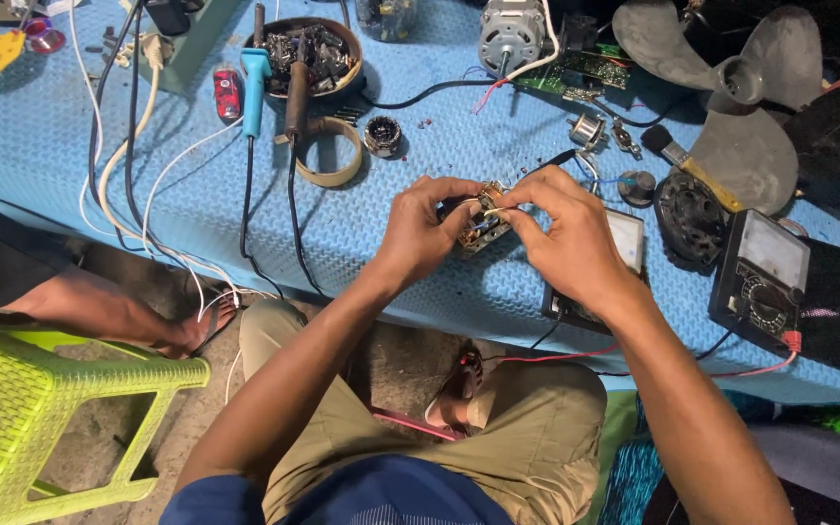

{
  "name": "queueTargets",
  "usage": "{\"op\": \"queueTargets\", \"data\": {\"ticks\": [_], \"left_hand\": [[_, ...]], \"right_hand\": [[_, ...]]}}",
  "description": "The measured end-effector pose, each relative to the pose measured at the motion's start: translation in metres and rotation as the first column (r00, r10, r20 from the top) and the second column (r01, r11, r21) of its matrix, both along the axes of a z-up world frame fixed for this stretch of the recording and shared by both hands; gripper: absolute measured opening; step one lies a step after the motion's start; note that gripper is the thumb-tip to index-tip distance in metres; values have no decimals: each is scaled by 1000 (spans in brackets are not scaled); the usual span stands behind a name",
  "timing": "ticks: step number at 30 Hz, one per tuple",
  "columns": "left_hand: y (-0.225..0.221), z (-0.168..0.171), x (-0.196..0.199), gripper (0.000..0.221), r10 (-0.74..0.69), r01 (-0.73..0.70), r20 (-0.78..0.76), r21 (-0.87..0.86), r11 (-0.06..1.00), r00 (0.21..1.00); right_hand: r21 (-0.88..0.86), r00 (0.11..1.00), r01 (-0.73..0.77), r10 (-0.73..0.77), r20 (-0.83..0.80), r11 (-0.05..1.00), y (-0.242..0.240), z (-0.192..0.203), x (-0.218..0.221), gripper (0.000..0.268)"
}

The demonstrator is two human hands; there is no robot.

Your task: Testing and repairing a small electronic circuit board using a multimeter and applying tape.

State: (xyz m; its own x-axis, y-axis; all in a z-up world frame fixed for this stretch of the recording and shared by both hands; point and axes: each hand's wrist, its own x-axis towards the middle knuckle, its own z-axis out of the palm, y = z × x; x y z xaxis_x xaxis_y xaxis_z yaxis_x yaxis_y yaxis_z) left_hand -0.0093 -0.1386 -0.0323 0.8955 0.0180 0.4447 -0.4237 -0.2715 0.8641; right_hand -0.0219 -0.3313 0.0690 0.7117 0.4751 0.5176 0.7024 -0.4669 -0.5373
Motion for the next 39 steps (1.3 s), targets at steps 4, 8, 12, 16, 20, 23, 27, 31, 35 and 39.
{"op": "queueTargets", "data": {"ticks": [4, 8, 12, 16, 20, 23, 27, 31, 35, 39], "left_hand": [[-5, -2, -3, 23, 31, -35, -45, -97, 995, 999], [-6, -6, -2, 16, 56, -66, -64, -163, 984, 996], [-5, -2, -4, 15, 55, -64, -61, -163, 985, 997], [-5, -5, -2, 12, 37, -44, -44, -185, 982, 998], [-3, -2, -6, 11, 14, -14, -2, -201, 980, 1000], [-2, 1, -9, 7, 0, 1, 7, -205, 979, 1000], [0, -2, -8, 6, -14, 17, 15, -192, 981, 1000], [1, -1, -8, 7, -36, 40, 24, -196, 980, 999], [2, -3, -9, 8, -48, 52, 25, -210, 976, 999], [1, -3, -9, 9, -50, 54, 22, -231, 971, 999]], "right_hand": [[14, 1000, 7, -7, -14, 1000, 3, -2, 5, 17], [-8, 999, -19, 19, 30, 1000, -2, -16, 18, 19], [-17, 999, -11, 12, 53, 1000, 3, -18, 17, 17], [-12, 998, -15, 16, 58, 1000, 4, -16, 18, 19], [-49, 993, -38, 43, 113, 998, 0, -23, 21, 21], [-54, 990, -42, 48, 131, 998, 1, -21, 21, 21], [-62, 989, -35, 44, 143, 997, 4, -20, 19, 21], [-46, 988, -39, 46, 148, 998, 6, -20, 20, 20], [-52, 989, -34, 41, 144, 998, 5, -23, 21, 22], [-55, 986, -37, 46, 162, 998, 7, -20, 20, 22]]}}
